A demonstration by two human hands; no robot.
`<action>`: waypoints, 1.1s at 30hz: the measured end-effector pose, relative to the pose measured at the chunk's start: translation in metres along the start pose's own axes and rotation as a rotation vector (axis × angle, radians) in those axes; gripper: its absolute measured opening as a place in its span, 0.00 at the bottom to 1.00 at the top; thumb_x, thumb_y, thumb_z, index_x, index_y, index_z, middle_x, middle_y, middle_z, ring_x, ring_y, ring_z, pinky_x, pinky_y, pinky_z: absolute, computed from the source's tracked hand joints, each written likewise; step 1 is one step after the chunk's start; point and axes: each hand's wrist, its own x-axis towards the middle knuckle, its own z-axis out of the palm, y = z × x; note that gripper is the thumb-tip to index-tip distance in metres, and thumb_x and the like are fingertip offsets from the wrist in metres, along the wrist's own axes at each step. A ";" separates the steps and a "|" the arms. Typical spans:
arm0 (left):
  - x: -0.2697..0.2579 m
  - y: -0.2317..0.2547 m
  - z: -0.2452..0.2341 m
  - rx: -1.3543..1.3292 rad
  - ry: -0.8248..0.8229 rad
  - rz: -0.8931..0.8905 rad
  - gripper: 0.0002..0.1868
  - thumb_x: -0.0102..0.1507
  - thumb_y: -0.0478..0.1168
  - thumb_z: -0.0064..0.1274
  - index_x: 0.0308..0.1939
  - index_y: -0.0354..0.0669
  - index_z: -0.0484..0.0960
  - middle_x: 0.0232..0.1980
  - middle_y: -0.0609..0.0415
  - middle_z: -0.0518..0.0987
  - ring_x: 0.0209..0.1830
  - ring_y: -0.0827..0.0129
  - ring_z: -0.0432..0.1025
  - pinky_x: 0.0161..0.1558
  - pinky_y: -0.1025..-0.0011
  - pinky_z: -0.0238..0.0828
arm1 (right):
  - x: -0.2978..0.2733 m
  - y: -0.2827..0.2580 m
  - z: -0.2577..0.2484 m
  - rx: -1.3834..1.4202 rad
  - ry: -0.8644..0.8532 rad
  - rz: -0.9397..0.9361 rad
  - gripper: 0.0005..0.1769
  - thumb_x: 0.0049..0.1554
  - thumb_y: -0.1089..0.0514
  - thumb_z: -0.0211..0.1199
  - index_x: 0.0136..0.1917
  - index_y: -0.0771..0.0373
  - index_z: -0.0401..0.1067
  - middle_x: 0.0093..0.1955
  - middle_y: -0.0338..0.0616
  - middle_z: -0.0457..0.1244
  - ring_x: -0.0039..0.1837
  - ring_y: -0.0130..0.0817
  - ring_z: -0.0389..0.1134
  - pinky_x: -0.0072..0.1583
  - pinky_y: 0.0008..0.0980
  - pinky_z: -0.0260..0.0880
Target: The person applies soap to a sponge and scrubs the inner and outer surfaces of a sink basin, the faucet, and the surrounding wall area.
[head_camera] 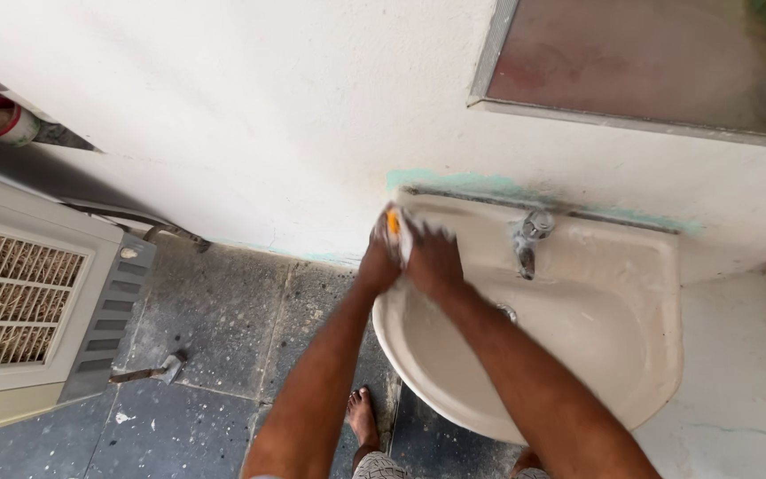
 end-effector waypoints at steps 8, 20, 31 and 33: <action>-0.107 0.011 0.008 -0.222 0.065 -0.339 0.44 0.66 0.34 0.54 0.79 0.39 0.42 0.75 0.31 0.61 0.68 0.47 0.71 0.65 0.58 0.75 | -0.040 0.020 0.045 -0.020 0.147 -0.435 0.46 0.60 0.48 0.67 0.84 0.52 0.47 0.86 0.60 0.36 0.85 0.60 0.34 0.75 0.75 0.25; -0.065 -0.025 0.030 0.216 -0.212 -0.453 0.21 0.74 0.44 0.48 0.67 0.33 0.76 0.62 0.36 0.80 0.54 0.52 0.82 0.51 0.66 0.83 | -0.045 0.020 0.052 0.086 0.213 -0.361 0.45 0.59 0.55 0.64 0.83 0.62 0.47 0.81 0.58 0.51 0.82 0.54 0.51 0.82 0.60 0.42; -0.165 0.125 -0.001 0.746 -0.654 -0.049 0.35 0.64 0.53 0.56 0.70 0.40 0.66 0.80 0.37 0.53 0.80 0.45 0.49 0.75 0.39 0.39 | -0.169 0.056 0.082 0.769 -0.118 -0.260 0.50 0.57 0.68 0.55 0.83 0.50 0.31 0.88 0.53 0.23 0.85 0.57 0.27 0.71 0.49 0.59; -0.152 0.131 0.002 0.773 -0.655 0.160 0.31 0.65 0.54 0.58 0.63 0.36 0.73 0.76 0.38 0.59 0.78 0.47 0.53 0.75 0.37 0.40 | -0.175 0.058 0.085 0.810 -0.124 -0.174 0.51 0.59 0.65 0.53 0.82 0.51 0.25 0.87 0.55 0.22 0.84 0.58 0.30 0.72 0.50 0.56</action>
